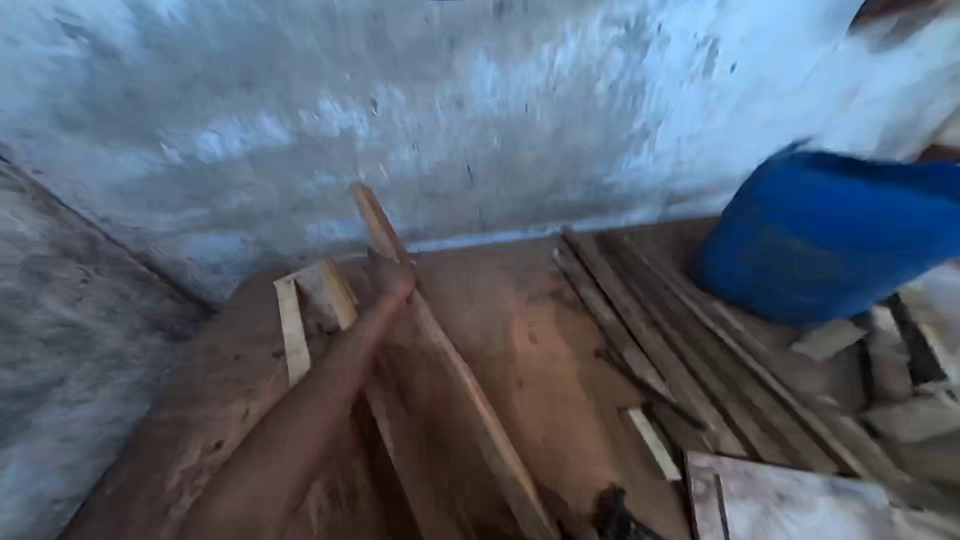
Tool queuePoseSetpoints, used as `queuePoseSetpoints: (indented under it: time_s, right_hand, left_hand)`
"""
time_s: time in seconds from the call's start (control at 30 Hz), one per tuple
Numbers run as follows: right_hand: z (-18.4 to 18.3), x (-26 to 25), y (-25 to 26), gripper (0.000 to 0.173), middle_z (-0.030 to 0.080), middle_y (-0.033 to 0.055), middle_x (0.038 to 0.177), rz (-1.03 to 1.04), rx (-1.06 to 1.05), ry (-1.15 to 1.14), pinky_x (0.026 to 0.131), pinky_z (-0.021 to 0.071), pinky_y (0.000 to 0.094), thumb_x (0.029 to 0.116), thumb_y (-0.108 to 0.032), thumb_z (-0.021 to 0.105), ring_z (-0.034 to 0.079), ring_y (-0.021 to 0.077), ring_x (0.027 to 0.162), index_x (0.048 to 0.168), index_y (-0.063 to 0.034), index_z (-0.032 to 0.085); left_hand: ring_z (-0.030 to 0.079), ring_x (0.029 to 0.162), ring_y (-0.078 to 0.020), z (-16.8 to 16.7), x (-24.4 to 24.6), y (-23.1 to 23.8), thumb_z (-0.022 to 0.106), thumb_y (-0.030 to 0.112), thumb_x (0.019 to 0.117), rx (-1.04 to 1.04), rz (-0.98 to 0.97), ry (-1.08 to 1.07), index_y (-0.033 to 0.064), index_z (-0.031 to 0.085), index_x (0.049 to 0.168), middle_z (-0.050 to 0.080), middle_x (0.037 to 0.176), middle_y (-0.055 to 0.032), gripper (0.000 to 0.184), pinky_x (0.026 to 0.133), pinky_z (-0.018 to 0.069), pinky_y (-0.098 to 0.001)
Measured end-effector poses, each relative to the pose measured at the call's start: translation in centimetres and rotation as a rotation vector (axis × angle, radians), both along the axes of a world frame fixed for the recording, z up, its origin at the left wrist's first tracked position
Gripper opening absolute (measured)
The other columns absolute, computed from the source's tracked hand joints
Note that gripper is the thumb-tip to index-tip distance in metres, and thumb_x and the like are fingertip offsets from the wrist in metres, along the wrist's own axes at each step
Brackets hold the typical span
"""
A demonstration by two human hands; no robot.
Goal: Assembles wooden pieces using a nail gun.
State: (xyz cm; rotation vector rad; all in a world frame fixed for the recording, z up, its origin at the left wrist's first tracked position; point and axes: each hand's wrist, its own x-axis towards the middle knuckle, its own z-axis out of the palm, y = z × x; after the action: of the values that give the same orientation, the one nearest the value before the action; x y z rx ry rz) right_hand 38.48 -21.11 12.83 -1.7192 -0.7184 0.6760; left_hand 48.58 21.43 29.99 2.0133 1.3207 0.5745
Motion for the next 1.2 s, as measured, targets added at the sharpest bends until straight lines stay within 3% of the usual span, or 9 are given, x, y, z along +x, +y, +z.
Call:
queuePoseSetpoints:
  time_s: [0.1, 0.2, 0.27, 0.37, 0.43, 0.57, 0.67, 1.03, 1.2]
  right_hand:
    - [-0.8, 0.7, 0.4, 0.059, 0.074, 0.0045, 0.102, 0.031, 0.010, 0.239, 0.078, 0.0616, 0.0352, 0.0898, -0.039, 0.076, 0.071, 0.0118, 0.085, 0.136, -0.0048, 0.063]
    - [-3.5, 0.9, 0.4, 0.049, 0.074, 0.0024, 0.110, 0.072, 0.014, 0.372, 0.085, 0.0606, 0.0331, 0.0955, -0.037, 0.072, 0.070, 0.0096, 0.094, 0.135, -0.0097, 0.065]
    - [-4.7, 1.1, 0.6, 0.038, 0.074, 0.0013, 0.103, 0.049, 0.029, 0.461, 0.082, 0.0601, 0.0314, 0.0975, -0.033, 0.069, 0.070, 0.0084, 0.088, 0.129, -0.0113, 0.068]
    - [-5.7, 0.7, 0.6, 0.033, 0.074, 0.0028, 0.102, 0.025, 0.048, 0.451, 0.078, 0.0602, 0.0309, 0.1048, -0.026, 0.057, 0.069, 0.0081, 0.084, 0.131, -0.0096, 0.067]
    - [-6.1, 1.6, 1.0, 0.038, 0.073, 0.0069, 0.108, 0.046, 0.061, 0.393, 0.083, 0.0601, 0.0335, 0.1086, -0.023, 0.048, 0.070, 0.0104, 0.089, 0.139, -0.0062, 0.062]
    - [-7.2, 2.0, 1.6, 0.038, 0.065, 0.0054, 0.078, 0.028, 0.066, 0.409, 0.063, 0.0552, 0.0323, 0.1119, -0.026, 0.041, 0.062, 0.0114, 0.067, 0.103, -0.0024, 0.069]
    - [-7.6, 2.4, 1.5, 0.042, 0.058, 0.0042, 0.069, 0.037, 0.065, 0.425, 0.055, 0.0503, 0.0291, 0.1125, -0.028, 0.040, 0.056, 0.0113, 0.059, 0.093, -0.0026, 0.066]
    - [-5.6, 4.4, 1.1, 0.043, 0.068, 0.0013, 0.084, -0.045, 0.079, 0.557, 0.072, 0.0580, 0.0321, 0.1114, -0.034, 0.037, 0.066, 0.0100, 0.076, 0.103, -0.0104, 0.072]
    - [-7.4, 5.8, -0.1, 0.044, 0.071, 0.0083, 0.089, -0.264, 0.245, 0.726, 0.064, 0.0587, 0.0320, 0.1091, -0.035, 0.035, 0.067, 0.0161, 0.070, 0.113, -0.0059, 0.068]
  left_hand:
    - [0.051, 0.134, -0.0483, -5.2, -1.9, -0.2, 0.069, 0.043, 0.0950, 0.245, -0.280, 0.375, 0.0011, 0.030, 0.158, 0.049, 0.148, -0.0305, 0.085, 0.106, 0.0438, -0.0676]
    - [0.045, 0.141, -0.0422, -9.1, -4.4, -3.0, 0.066, 0.045, 0.0971, 0.445, -0.879, 0.524, 0.0104, 0.047, 0.152, 0.043, 0.157, -0.0193, 0.068, 0.112, 0.0400, -0.0645]
    - [0.050, 0.139, -0.0307, -10.0, -5.1, -5.8, 0.064, 0.048, 0.0989, 0.327, -1.316, 0.579, 0.0218, 0.057, 0.147, 0.053, 0.152, -0.0073, 0.055, 0.114, 0.0400, -0.0599]
    - [0.047, 0.143, -0.0260, -12.8, -6.6, -8.4, 0.073, 0.055, 0.0886, 0.208, -1.653, 0.765, 0.0263, 0.054, 0.149, 0.053, 0.152, -0.0001, 0.070, 0.118, 0.0360, -0.0574]
    - [0.047, 0.142, -0.0285, -14.4, -6.2, -8.6, 0.082, 0.053, 0.0809, 0.288, -1.686, 0.831, 0.0262, 0.053, 0.150, 0.053, 0.153, -0.0007, 0.079, 0.118, 0.0331, -0.0605]
    - [0.052, 0.136, -0.0335, -17.5, -4.2, -7.5, 0.084, 0.038, 0.0828, 0.448, -1.694, 0.905, 0.0257, 0.058, 0.145, 0.058, 0.146, -0.0061, 0.069, 0.116, 0.0343, -0.0636]
    - [0.056, 0.130, -0.0349, -19.0, -3.2, -7.5, 0.087, 0.028, 0.0776, 0.470, -1.719, 0.972, 0.0248, 0.060, 0.142, 0.062, 0.138, -0.0082, 0.070, 0.112, 0.0386, -0.0633]
    - [0.056, 0.131, -0.0346, -17.3, -2.8, -8.3, 0.070, 0.011, 0.0935, 0.557, -1.646, 0.962, 0.0166, 0.066, 0.134, 0.062, 0.138, -0.0107, 0.041, 0.109, 0.0456, -0.0571]
    - [0.060, 0.129, -0.0290, -10.1, 1.4, -9.4, 0.069, 0.035, 0.0969, 0.534, -1.595, 0.686, 0.0143, 0.061, 0.141, 0.062, 0.141, -0.0102, 0.049, 0.109, 0.0477, -0.0524]
